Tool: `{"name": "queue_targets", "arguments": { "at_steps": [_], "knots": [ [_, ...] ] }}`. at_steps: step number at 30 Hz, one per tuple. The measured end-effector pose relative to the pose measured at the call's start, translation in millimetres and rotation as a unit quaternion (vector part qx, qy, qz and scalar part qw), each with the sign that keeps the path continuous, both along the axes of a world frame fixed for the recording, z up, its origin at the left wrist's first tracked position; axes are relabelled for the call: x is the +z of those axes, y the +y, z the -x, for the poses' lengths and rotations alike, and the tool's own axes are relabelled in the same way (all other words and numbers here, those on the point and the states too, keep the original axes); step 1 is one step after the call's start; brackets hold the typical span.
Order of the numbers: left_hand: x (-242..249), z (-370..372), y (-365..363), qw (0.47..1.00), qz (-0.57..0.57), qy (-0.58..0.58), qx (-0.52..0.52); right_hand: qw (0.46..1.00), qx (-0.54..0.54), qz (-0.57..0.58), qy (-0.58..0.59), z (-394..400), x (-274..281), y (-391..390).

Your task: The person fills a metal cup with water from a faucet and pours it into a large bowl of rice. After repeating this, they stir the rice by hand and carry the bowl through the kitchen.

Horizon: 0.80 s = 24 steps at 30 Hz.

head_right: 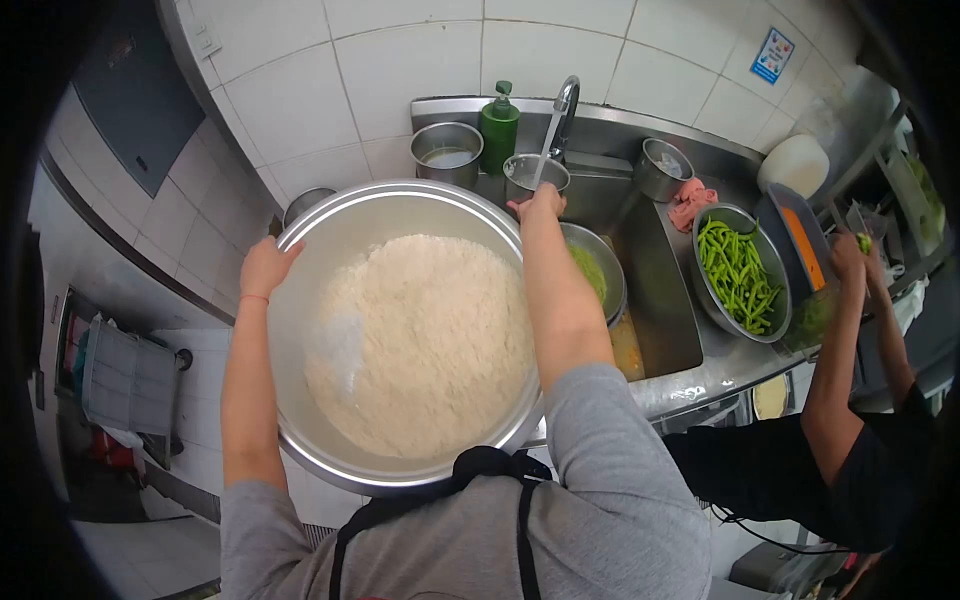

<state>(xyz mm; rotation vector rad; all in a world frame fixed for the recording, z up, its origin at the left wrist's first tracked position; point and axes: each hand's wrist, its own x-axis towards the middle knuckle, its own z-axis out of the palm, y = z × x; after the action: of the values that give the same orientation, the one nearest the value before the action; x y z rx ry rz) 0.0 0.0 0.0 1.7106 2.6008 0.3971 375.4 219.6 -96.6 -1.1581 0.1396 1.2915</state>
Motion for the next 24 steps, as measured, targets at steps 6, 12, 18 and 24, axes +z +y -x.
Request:
{"name": "queue_targets", "arguments": {
  "at_steps": [6, 12, 18, 24],
  "knots": [
    [-3.3, 7.4, 2.0, 1.000, -0.003, -0.016, -0.011, 0.995, 0.042, -0.065, 0.065, -14.7, -26.4, 21.3],
    [-2.7, 7.0, 1.5, 1.000, 0.001, -0.023, -0.013, 0.996, 0.027, -0.073, 0.046, -13.6, -24.5, 17.2],
    [-1.8, 5.7, 1.2, 0.999, 0.005, -0.030, -0.009, 0.997, 0.025, -0.061, 0.037, -11.5, -16.5, 9.9],
    [1.4, 3.7, 0.0, 1.000, 0.010, -0.023, -0.007, 0.998, 0.020, -0.049, 0.026, -12.7, -24.7, 19.1]
  ]
}}
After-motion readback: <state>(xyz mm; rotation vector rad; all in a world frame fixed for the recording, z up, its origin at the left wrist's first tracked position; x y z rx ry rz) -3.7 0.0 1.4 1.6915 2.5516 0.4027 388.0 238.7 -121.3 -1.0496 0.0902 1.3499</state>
